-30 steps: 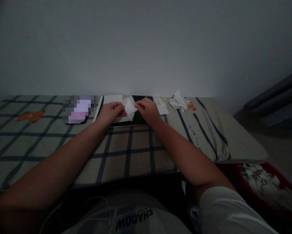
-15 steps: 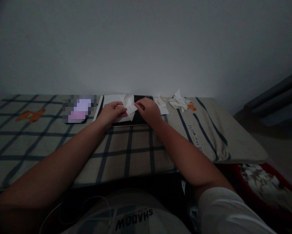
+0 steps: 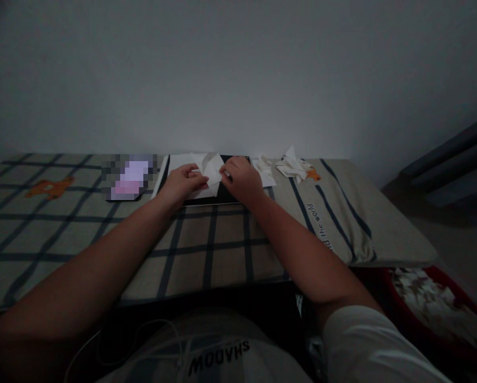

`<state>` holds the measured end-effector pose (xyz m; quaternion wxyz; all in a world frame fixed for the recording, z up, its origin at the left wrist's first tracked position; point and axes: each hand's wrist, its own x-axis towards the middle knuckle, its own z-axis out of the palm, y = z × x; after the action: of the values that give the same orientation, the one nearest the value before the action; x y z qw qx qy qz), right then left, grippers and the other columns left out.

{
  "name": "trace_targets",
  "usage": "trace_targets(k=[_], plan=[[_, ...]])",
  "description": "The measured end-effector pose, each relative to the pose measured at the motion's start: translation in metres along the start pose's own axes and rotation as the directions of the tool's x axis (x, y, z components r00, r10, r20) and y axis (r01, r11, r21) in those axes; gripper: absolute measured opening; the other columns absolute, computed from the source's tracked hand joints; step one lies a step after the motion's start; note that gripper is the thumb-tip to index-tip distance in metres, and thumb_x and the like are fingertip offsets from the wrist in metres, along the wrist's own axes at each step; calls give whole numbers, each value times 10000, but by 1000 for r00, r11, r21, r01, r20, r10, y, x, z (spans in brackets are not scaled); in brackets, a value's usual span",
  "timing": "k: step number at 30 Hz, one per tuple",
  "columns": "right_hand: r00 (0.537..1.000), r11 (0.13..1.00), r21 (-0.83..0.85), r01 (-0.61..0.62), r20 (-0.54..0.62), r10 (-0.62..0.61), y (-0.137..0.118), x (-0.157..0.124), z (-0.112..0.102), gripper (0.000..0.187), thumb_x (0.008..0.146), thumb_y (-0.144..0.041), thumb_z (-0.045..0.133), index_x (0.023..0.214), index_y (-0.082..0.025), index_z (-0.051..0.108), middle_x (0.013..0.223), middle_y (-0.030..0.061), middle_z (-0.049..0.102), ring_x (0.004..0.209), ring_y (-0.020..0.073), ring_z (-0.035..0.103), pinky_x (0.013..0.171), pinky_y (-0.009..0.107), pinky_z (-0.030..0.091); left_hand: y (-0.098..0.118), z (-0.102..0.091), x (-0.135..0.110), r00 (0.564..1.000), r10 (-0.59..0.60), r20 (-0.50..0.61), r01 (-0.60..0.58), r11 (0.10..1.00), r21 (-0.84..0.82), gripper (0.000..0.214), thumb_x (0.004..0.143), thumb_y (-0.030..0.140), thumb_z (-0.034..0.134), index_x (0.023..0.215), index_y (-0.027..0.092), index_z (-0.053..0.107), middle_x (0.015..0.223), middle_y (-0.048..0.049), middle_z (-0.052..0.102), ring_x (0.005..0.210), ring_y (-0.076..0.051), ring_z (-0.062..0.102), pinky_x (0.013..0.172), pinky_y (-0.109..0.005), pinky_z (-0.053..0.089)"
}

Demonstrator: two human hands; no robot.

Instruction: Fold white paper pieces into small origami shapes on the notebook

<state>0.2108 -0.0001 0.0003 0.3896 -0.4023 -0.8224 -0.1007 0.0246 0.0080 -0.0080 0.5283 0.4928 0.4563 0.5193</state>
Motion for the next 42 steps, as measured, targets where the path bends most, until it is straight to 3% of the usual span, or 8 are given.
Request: trace_targets(k=[8, 15, 21, 32, 42], plan=[[998, 997, 48, -68, -11, 68, 2, -2, 6, 219, 842, -271, 571, 1021, -170, 644, 960, 86, 661, 940, 240, 534, 842, 377, 405, 1, 1, -2, 996, 79, 50, -77, 996, -45, 353, 608, 105, 724, 938, 147, 605, 714, 3, 665, 618, -108, 627, 653, -243, 528], [991, 992, 3, -130, -13, 130, 2, -1, 7, 169, 871, -292, 537, 847, -188, 668, 832, 69, 649, 855, 224, 524, 790, 365, 383, 2, 6, -7, 993, 81, 81, -76, 995, -59, 292, 625, 104, 714, 888, 161, 599, 696, 14, 664, 602, -97, 619, 632, -226, 524], [996, 991, -105, -81, 14, 83, -6, 0, 1, 155, 866, -254, 528, 789, -181, 642, 857, 71, 657, 885, 224, 508, 791, 366, 344, 1, 9, -8, 998, 11, 64, -8, 999, -39, 154, 653, 102, 692, 720, 154, 564, 616, 10, 618, 602, -101, 614, 682, -253, 548], [999, 993, -116, 34, 39, -29, -10, -1, 1, 162, 892, -239, 507, 928, -208, 662, 953, 48, 666, 937, 223, 478, 797, 375, 300, 0, 9, -4, 999, 25, 30, -22, 995, -98, 182, 640, 98, 691, 772, 163, 585, 677, 0, 653, 646, -108, 633, 704, -248, 557], [993, 994, -61, 91, 77, -87, -10, -1, 2, 182, 900, -282, 514, 866, -240, 688, 968, 22, 693, 963, 232, 469, 827, 409, 310, 2, 7, -3, 999, 20, 41, -14, 990, -137, 241, 648, 93, 657, 868, 162, 587, 753, -13, 661, 704, -112, 638, 744, -250, 544]])
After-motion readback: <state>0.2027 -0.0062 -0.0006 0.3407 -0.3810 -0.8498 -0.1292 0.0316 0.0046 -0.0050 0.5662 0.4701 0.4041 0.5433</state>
